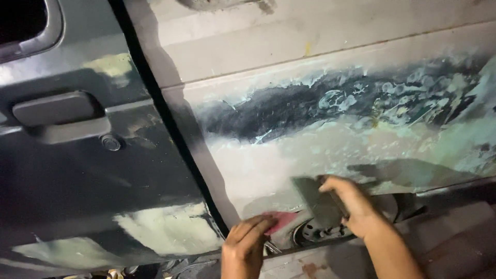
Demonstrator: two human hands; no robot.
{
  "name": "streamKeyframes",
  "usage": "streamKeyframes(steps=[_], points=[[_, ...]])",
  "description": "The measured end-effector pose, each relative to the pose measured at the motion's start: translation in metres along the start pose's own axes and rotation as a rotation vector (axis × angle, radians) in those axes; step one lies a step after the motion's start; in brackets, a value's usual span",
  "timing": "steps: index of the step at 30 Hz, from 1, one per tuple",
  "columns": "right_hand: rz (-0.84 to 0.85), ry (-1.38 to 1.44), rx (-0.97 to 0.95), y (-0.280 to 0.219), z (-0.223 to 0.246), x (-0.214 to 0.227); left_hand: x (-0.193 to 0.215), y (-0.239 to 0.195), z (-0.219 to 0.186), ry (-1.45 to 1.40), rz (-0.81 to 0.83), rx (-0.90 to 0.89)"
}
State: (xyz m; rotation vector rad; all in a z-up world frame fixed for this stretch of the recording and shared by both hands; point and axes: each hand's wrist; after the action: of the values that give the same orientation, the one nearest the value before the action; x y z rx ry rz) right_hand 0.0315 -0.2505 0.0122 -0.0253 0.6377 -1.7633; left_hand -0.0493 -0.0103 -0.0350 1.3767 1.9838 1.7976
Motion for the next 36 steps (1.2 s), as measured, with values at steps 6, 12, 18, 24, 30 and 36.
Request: streamKeyframes(steps=[6, 12, 18, 24, 30, 36], points=[[0.155, 0.051, 0.266, 0.001, 0.004, 0.004, -0.009, -0.017, 0.019, -0.336, 0.202, 0.736], [0.221, -0.471, 0.37, -0.041, 0.001, -0.028, -0.031, -0.032, 0.028, -0.826, 0.16, 1.18], [0.549, -0.714, 0.76, -0.035, -0.018, -0.028, -0.035, -0.023, 0.02, -1.121, 0.071, 1.586], [0.474, -1.029, 0.458, -0.06, 0.0, -0.039, -0.024, -0.018, 0.024, -1.164, 0.08, 1.679], [0.261, -1.289, 0.27, -0.054, -0.001, -0.037, -0.023, -0.022, 0.021, -1.154, -0.009, 1.632], [0.152, -1.15, 0.029, -0.054, -0.003, -0.039, 0.002, -0.001, -0.009, -0.602, -0.168, 0.807]])
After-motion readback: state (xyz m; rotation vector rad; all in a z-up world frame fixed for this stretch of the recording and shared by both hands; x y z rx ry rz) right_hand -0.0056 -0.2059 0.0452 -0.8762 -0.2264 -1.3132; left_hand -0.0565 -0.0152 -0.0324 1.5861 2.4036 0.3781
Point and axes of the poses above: each hand's wrist, its own y-axis towards the middle knuckle, its own x-axis out of the back of the hand, z = x × y, and after that the axes turned 12 degrees about y, right-handed
